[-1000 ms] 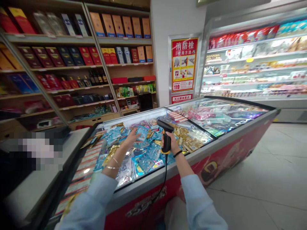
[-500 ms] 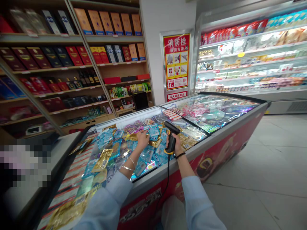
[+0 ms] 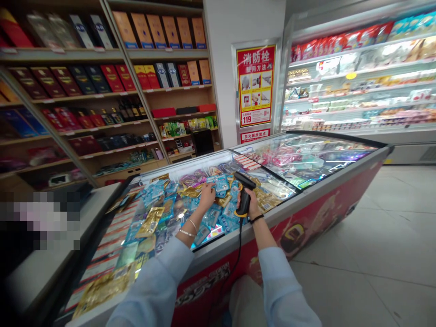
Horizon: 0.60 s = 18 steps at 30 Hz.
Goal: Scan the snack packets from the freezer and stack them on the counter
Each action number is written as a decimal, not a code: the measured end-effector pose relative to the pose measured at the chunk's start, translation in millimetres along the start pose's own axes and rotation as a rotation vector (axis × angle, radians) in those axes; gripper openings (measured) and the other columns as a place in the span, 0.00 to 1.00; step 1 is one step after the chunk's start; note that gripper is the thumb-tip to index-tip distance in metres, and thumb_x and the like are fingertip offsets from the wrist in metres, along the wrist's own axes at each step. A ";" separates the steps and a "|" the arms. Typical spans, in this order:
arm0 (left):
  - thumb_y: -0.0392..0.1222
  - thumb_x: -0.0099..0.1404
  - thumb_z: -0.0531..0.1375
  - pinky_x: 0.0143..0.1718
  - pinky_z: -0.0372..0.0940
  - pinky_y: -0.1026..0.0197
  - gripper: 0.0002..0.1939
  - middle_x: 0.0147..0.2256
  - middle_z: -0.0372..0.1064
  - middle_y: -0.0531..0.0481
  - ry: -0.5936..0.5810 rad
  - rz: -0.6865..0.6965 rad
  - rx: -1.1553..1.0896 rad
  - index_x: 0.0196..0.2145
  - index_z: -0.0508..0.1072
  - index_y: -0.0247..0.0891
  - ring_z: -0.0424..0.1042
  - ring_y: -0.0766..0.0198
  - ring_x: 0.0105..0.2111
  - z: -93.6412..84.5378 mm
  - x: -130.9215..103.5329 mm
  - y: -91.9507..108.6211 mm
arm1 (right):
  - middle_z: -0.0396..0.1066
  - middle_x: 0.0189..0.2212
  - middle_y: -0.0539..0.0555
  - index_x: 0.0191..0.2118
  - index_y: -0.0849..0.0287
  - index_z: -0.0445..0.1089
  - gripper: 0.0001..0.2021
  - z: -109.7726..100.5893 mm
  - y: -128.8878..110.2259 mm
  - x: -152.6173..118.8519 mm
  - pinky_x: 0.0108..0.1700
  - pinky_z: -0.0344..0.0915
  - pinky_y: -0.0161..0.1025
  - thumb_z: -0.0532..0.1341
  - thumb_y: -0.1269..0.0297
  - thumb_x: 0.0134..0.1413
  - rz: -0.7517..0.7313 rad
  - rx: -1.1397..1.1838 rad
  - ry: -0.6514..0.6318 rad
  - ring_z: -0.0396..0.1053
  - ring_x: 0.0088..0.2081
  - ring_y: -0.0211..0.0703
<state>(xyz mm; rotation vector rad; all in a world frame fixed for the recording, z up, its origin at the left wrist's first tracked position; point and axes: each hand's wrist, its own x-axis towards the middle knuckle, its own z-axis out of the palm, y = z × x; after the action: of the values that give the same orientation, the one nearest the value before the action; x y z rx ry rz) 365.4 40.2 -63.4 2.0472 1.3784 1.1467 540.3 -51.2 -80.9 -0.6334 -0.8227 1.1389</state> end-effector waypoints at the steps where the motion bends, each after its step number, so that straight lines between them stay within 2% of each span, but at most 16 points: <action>1: 0.28 0.61 0.54 0.61 0.60 0.51 0.19 0.49 0.69 0.39 0.006 -0.010 -0.009 0.47 0.77 0.35 0.69 0.54 0.54 -4.0 -0.3 1.9 | 0.66 0.14 0.46 0.32 0.56 0.68 0.17 1.2 -1.1 -0.9 0.14 0.61 0.35 0.63 0.46 0.46 0.006 -0.007 0.004 0.62 0.12 0.39; 4: 0.30 0.60 0.57 0.59 0.62 0.50 0.16 0.48 0.70 0.40 0.013 -0.033 -0.028 0.44 0.78 0.35 0.70 0.53 0.52 -24.9 -2.3 2.8 | 0.65 0.14 0.46 0.32 0.56 0.68 0.18 1.3 -2.5 -4.2 0.14 0.60 0.34 0.64 0.45 0.44 0.016 -0.022 0.022 0.62 0.13 0.39; 7: 0.33 0.60 0.60 0.57 0.64 0.52 0.13 0.47 0.72 0.42 0.015 -0.026 -0.042 0.42 0.79 0.37 0.71 0.56 0.50 -62.2 -5.7 -8.1 | 0.65 0.15 0.47 0.32 0.55 0.68 0.18 -5.0 -1.5 -4.5 0.16 0.62 0.36 0.66 0.46 0.42 0.052 -0.034 -0.009 0.63 0.14 0.40; 9: 0.34 0.61 0.60 0.57 0.64 0.52 0.12 0.46 0.73 0.43 0.055 -0.016 -0.027 0.42 0.79 0.37 0.71 0.56 0.50 -98.2 -10.4 -21.5 | 0.66 0.16 0.48 0.34 0.54 0.68 0.18 -8.6 -1.9 -4.2 0.18 0.63 0.37 0.65 0.46 0.44 0.013 -0.027 -0.020 0.64 0.15 0.41; 13: 0.35 0.58 0.61 0.53 0.67 0.53 0.10 0.44 0.75 0.44 0.148 -0.100 0.030 0.38 0.79 0.38 0.73 0.56 0.45 -187.1 -28.2 -58.2 | 0.65 0.16 0.48 0.34 0.54 0.68 0.17 -1.4 -10.1 -10.0 0.18 0.63 0.36 0.65 0.46 0.44 -0.033 -0.039 -0.024 0.63 0.15 0.41; 16: 0.38 0.57 0.63 0.51 0.67 0.54 0.05 0.39 0.77 0.45 0.192 -0.189 0.167 0.33 0.78 0.39 0.74 0.53 0.45 -245.9 -43.0 -89.5 | 0.64 0.16 0.48 0.35 0.53 0.68 0.17 22.0 -15.9 -14.1 0.17 0.63 0.37 0.65 0.47 0.45 -0.049 -0.039 -0.047 0.63 0.15 0.41; 18: 0.40 0.58 0.63 0.50 0.67 0.54 0.03 0.37 0.78 0.44 0.155 -0.346 0.325 0.31 0.76 0.40 0.75 0.51 0.45 -271.4 -53.1 -107.4 | 0.65 0.16 0.48 0.35 0.53 0.68 0.16 45.9 -14.5 -13.0 0.17 0.63 0.38 0.65 0.47 0.46 -0.033 -0.032 -0.096 0.63 0.15 0.42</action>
<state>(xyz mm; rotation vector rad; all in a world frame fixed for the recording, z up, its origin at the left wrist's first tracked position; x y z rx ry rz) 75.9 10.2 -5.8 1.8451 2.0155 0.9962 507.4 -66.7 -46.8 -0.5925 -0.9320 1.1350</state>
